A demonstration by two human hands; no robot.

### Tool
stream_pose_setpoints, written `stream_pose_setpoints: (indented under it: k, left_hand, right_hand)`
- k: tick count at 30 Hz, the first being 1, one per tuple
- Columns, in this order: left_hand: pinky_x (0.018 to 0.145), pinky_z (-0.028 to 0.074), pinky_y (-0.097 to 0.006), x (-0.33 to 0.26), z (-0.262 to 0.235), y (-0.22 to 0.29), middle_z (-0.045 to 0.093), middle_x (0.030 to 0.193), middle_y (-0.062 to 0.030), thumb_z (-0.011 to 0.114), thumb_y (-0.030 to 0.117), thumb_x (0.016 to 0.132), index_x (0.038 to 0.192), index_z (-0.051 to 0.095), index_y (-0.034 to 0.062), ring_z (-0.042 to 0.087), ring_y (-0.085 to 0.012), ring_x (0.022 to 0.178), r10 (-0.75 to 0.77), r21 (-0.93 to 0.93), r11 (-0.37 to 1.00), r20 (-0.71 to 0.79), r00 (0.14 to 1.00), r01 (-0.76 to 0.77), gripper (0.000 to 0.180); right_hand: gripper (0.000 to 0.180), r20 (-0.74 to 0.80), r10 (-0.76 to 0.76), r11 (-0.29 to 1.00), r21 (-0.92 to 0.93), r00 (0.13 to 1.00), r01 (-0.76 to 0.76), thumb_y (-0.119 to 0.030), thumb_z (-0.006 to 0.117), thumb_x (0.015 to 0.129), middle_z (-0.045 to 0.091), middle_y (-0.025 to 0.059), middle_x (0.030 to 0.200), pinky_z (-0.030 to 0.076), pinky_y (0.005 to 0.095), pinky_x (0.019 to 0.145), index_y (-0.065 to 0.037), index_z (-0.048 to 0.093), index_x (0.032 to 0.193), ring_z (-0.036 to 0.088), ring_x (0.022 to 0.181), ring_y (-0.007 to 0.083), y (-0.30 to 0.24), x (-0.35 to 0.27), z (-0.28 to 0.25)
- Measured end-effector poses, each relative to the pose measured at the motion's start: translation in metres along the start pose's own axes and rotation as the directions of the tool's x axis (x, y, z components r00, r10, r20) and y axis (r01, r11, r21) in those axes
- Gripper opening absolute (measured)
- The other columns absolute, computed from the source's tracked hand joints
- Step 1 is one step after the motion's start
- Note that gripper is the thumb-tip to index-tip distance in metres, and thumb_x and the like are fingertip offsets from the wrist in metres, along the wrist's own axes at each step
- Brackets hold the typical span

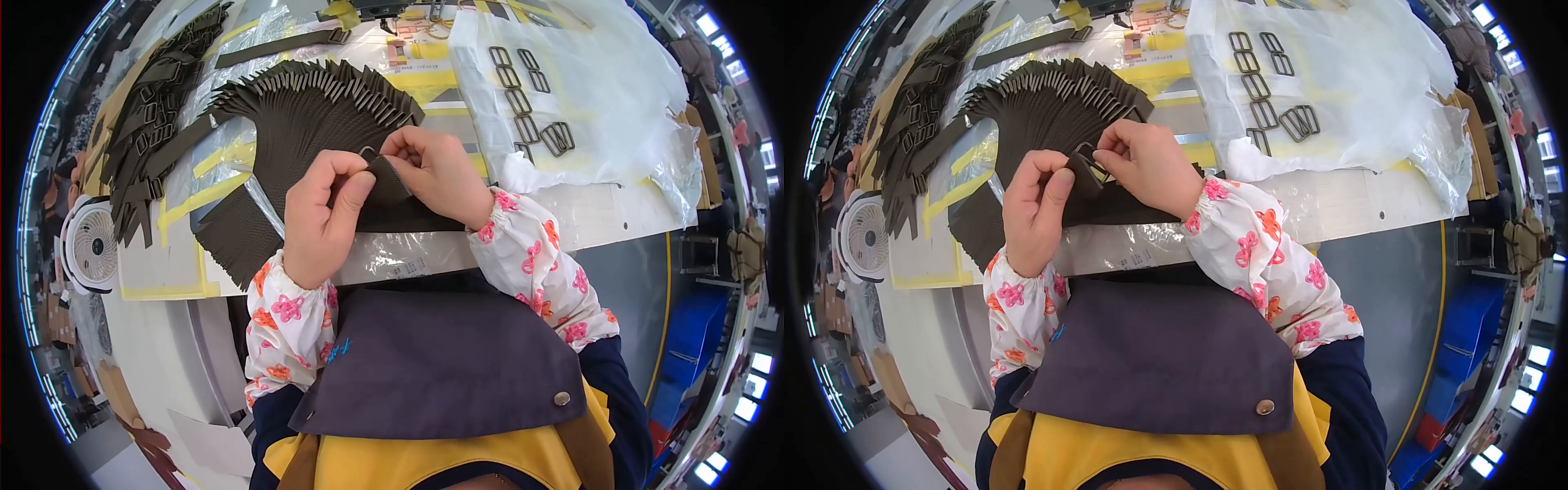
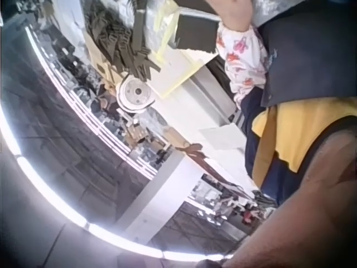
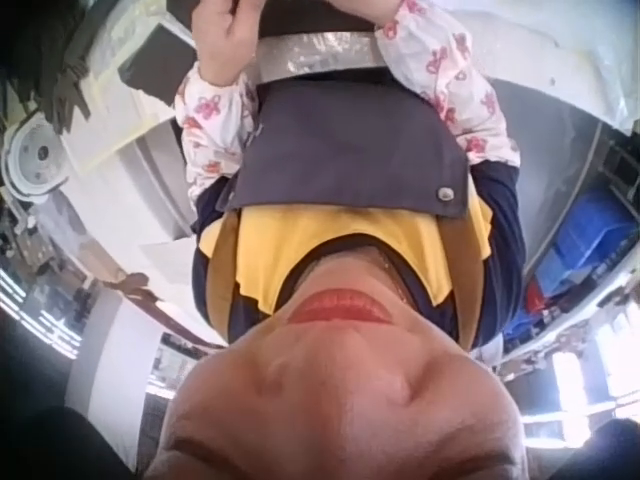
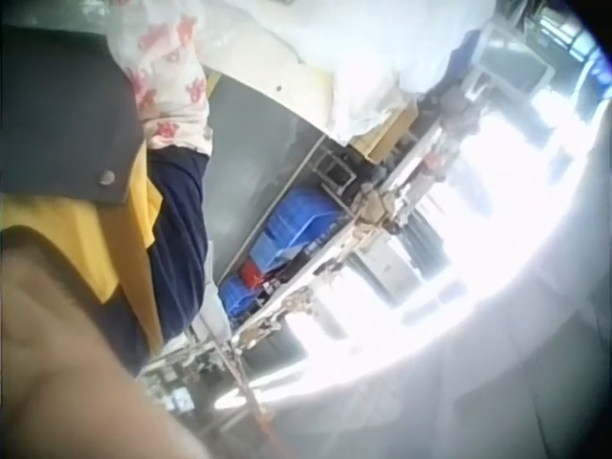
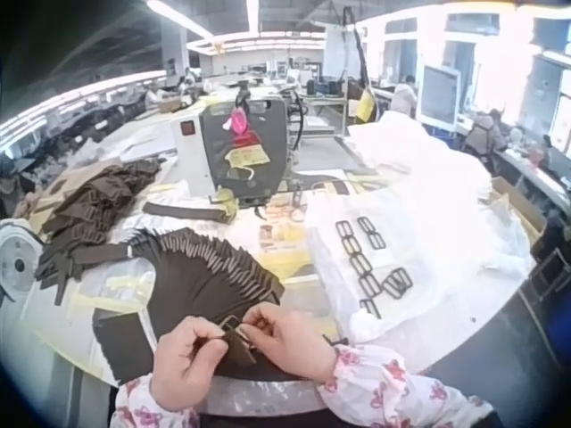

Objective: Assembling metal buckles onto fabric or leather straps at a workstation.

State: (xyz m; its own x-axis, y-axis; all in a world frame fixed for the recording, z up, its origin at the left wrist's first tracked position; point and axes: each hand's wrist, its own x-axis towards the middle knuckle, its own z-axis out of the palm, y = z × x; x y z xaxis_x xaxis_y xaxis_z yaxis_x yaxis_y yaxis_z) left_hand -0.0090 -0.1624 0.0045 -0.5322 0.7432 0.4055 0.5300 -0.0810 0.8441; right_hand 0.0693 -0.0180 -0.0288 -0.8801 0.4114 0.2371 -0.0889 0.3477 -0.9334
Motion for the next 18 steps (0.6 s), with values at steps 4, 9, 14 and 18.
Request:
stream_pose_setpoints:
  k: [4, 9, 14, 18]
  left_hand:
    - [0.052, 0.04, -0.022, -0.006, -0.004, -0.014, 0.055, 0.068, -0.0064, 0.057, 0.006, 0.079, 0.083, 0.051, 0.0005, 0.047, -0.0115, 0.054, -0.167, 0.097, 0.981, -0.051, 0.985, 0.171, 0.009]
    - [0.052, 0.043, -0.027, 0.001, 0.0, -0.019, 0.056, 0.065, -0.0085, 0.057, 0.005, 0.077, 0.082, 0.051, -0.0003, 0.054, -0.0163, 0.055, -0.153, 0.225, 0.962, -0.016, 0.988, 0.153, 0.009]
    - [0.052, 0.041, -0.023, 0.002, 0.009, -0.025, 0.057, 0.08, -0.0054, 0.056, 0.006, 0.08, 0.09, 0.051, -0.0001, 0.049, -0.0091, 0.056, -0.157, 0.071, 0.984, -0.064, 0.985, 0.162, 0.013]
    - [0.055, 0.039, -0.017, 0.006, 0.006, -0.02, 0.051, 0.1, -0.0058, 0.056, 0.006, 0.082, 0.105, 0.049, 0.0, 0.046, -0.0047, 0.062, -0.271, -0.253, 0.917, 0.173, 0.947, 0.309, 0.024]
  right_hand:
    - [0.015, 0.175, 0.274, 0.934, 0.188, 0.946, -0.305, -0.011, 0.057, 0.077, 0.055, 0.0045, 0.06, 0.042, 0.0229, 0.047, 0.004, 0.054, 0.077, 0.052, 0.05, 0.0095, -0.004, 0.005, -0.001]
    - [0.013, 0.161, 0.198, 0.971, 0.103, 0.967, -0.216, -0.011, 0.057, 0.078, 0.053, 0.0022, 0.061, 0.04, 0.021, 0.047, 0.002, 0.052, 0.078, 0.05, 0.052, 0.0071, -0.006, -0.002, 0.002]
    - [0.012, 0.183, 0.186, 0.957, 0.188, 0.965, -0.22, -0.009, 0.057, 0.081, 0.052, -0.0001, 0.064, 0.04, 0.0193, 0.048, 0.001, 0.051, 0.081, 0.048, 0.054, 0.0042, -0.011, -0.004, 0.0]
    - [0.012, 0.098, 0.122, 0.954, 0.264, 0.988, -0.144, -0.006, 0.058, 0.08, 0.053, -0.0006, 0.067, 0.04, 0.0176, 0.048, 0.001, 0.052, 0.087, 0.048, 0.054, 0.0037, -0.018, -0.004, -0.023]
